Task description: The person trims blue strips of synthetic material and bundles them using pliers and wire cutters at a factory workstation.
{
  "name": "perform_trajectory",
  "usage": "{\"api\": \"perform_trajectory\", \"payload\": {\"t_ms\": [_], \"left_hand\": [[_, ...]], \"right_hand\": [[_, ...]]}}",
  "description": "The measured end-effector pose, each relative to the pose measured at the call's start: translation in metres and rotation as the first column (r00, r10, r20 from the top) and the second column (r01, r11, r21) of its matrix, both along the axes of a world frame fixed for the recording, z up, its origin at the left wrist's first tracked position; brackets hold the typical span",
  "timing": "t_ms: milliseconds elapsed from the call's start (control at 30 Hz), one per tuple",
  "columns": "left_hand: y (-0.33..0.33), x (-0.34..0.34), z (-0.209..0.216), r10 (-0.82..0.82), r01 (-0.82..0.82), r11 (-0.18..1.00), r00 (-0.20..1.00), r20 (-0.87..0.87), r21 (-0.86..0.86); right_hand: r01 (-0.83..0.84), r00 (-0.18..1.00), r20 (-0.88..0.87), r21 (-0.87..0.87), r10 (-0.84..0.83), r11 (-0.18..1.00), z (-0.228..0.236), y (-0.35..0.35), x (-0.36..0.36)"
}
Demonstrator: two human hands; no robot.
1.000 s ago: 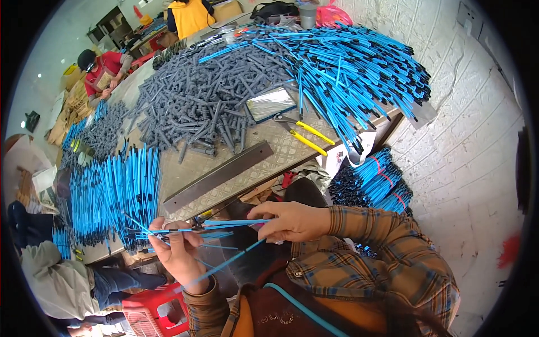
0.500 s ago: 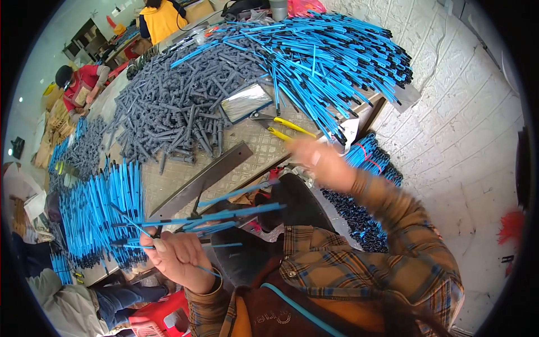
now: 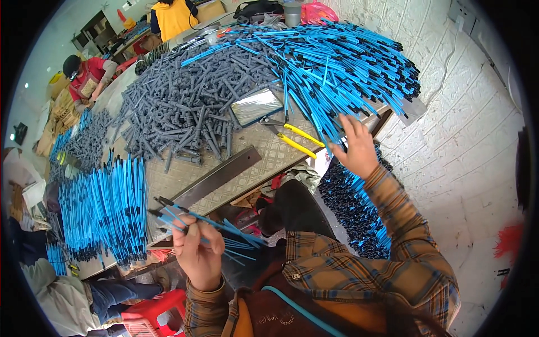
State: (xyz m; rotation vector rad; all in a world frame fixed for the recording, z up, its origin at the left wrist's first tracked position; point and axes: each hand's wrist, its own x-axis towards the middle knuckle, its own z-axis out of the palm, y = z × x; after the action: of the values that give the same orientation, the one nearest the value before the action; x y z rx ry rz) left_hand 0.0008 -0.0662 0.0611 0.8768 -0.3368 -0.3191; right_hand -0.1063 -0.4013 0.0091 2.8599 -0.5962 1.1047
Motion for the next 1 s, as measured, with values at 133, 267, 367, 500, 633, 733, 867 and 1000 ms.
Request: {"api": "perform_trajectory", "payload": {"t_ms": [133, 267, 367, 500, 633, 733, 867, 1000], "left_hand": [[0.007, 0.001, -0.005, -0.161, 0.164, 0.982, 0.986, -0.041, 0.097], [0.011, -0.003, -0.004, -0.352, 0.356, 0.930, 0.934, -0.059, 0.096], [0.014, -0.006, -0.003, -0.415, 0.423, 0.893, 0.906, -0.081, 0.155], [0.022, -0.006, -0.009, -0.448, 0.456, 0.860, 0.890, -0.087, 0.230], [0.038, 0.001, -0.014, -0.588, 0.595, 0.720, 0.796, -0.140, 0.356], [0.033, 0.001, -0.012, -0.625, 0.675, 0.654, 0.736, -0.260, 0.340], [0.024, -0.015, -0.023, -0.555, 0.594, 0.761, 0.804, -0.215, 0.260], [0.032, -0.020, -0.026, -0.530, 0.579, 0.794, 0.809, -0.253, 0.185]], "right_hand": [[0.025, 0.998, -0.059, 0.076, -0.020, 0.997, -0.014, -0.013, 0.007], [0.169, 0.966, -0.211, 0.088, -0.148, 0.982, -0.013, -0.052, 0.030], [0.204, 0.978, -0.063, 0.136, -0.197, 0.970, -0.014, -0.095, 0.046], [0.275, 0.933, -0.238, -0.010, -0.269, 0.961, 0.016, -0.099, 0.049], [0.035, 0.995, -0.101, 0.089, -0.026, 0.995, 0.043, -0.049, 0.061], [-0.194, 0.975, -0.083, 0.131, 0.205, 0.972, 0.028, -0.031, 0.104], [-0.269, 0.948, -0.146, 0.103, 0.282, 0.958, 0.018, -0.026, 0.182], [-0.278, 0.880, -0.400, 0.001, 0.255, 0.961, 0.020, -0.020, 0.234]]}}
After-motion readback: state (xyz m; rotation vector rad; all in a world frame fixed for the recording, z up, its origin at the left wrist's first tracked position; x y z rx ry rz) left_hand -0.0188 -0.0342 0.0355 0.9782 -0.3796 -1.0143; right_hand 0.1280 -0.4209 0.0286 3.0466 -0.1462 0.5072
